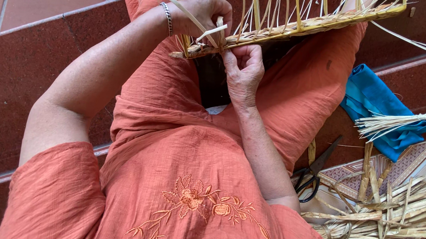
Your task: The person weaves dried palm leaves into a rectangular basket frame, interlacing strands through vertical supports and trimming excess with scissors. The basket is rotated to work on different sides, and the woven base becomes denser as the task progresses.
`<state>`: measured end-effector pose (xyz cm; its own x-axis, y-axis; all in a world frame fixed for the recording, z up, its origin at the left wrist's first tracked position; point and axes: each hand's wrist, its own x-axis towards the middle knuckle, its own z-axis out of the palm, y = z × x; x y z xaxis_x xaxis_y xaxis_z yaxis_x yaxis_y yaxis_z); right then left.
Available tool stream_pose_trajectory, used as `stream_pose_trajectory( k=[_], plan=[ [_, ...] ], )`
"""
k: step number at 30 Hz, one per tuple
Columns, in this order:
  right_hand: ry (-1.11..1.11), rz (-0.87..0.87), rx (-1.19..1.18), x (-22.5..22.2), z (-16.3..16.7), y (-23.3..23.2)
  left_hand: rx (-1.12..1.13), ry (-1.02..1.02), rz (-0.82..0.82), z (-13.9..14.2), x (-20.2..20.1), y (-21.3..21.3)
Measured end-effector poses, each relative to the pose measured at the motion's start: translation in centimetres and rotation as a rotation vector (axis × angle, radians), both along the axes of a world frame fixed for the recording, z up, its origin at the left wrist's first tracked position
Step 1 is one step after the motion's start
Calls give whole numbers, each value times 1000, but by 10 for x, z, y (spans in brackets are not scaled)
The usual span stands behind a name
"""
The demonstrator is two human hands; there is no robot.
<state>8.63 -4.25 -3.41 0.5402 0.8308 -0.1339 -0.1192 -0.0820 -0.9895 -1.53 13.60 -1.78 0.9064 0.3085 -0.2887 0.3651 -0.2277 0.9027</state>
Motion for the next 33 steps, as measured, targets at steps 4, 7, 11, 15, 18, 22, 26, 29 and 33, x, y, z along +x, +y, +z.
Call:
stream_pose_trajectory(
  k=[4, 7, 11, 15, 18, 22, 26, 29, 33],
  plan=[
    [25, 18, -65, 0, -1, -1, 80, 61, -10, 1, 8, -2],
    [28, 28, -43, 0, -1, -3, 96, 29, -2, 4, 10, -6],
    [36, 36, -23, -2, 3, -11, -16, 105, 40, 9, 5, -5],
    [-278, 52, -67, -3, 7, -14, -201, 33, 93, 7, -8, -5],
    [-460, 139, -47, 2, 7, -14, -219, -29, 96, 2, -13, -7],
    [-716, 327, -244, 17, 2, -21, -280, -133, 90, 0, -18, -5],
    [-760, 456, -441, 25, -5, -27, -79, -58, -45, 0, -23, -6],
    [-749, 509, -731, 32, -9, -22, 59, -55, -113, 2, -28, -8],
    [-767, 463, -828, 43, -10, -26, 181, -152, -187, 5, -38, -11]
  ],
)
